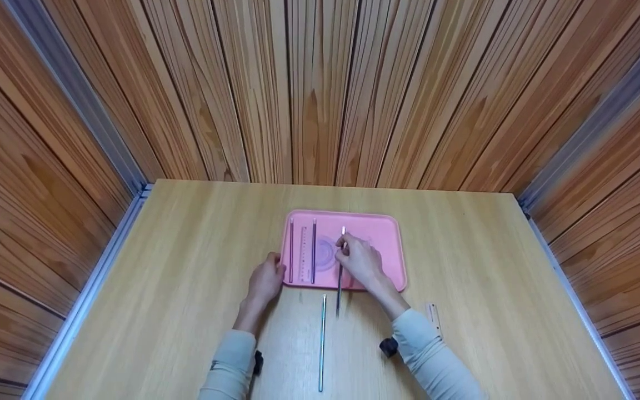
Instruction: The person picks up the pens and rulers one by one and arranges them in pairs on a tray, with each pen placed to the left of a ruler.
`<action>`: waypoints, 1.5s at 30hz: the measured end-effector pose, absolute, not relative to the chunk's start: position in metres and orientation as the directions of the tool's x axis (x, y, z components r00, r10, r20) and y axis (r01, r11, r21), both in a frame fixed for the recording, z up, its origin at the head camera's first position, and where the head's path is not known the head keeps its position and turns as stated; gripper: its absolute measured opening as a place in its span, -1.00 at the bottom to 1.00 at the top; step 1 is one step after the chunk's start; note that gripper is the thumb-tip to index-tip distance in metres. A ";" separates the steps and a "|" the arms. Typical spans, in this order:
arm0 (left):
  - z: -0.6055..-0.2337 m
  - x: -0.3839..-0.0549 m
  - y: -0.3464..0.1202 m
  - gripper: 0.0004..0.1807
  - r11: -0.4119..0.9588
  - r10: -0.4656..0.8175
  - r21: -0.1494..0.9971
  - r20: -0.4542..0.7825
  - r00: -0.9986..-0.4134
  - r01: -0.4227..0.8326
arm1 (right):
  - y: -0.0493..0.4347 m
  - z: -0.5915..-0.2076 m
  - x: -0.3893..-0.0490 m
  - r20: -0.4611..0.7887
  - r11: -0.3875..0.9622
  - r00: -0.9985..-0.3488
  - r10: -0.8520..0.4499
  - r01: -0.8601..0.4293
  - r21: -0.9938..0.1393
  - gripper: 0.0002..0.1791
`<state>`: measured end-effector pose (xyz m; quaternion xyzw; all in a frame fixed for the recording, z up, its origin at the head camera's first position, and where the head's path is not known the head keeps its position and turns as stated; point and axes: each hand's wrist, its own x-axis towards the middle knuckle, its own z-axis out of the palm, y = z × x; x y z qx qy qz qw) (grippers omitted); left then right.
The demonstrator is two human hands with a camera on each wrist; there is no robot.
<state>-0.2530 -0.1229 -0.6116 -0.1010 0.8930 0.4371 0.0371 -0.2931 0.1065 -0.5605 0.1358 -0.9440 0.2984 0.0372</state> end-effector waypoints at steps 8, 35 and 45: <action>-0.612 -0.255 -0.124 -0.64 0.621 -0.141 0.760 -0.135 -0.981 -0.194 | 0.108 -0.559 -0.308 0.172 0.831 -0.962 -0.211 -0.269 -0.487 -0.82; -0.612 -0.254 -0.123 -0.64 0.610 -0.146 0.765 -0.150 -0.978 -0.209 | 0.116 -0.580 -0.335 0.173 0.835 -0.977 -0.128 -0.200 -0.512 -0.86; -0.613 -0.257 -0.122 -0.64 0.607 -0.162 0.751 -0.202 -0.966 -0.259 | 0.112 -0.584 -0.335 0.172 0.845 -0.977 -0.126 -0.197 -0.498 -0.86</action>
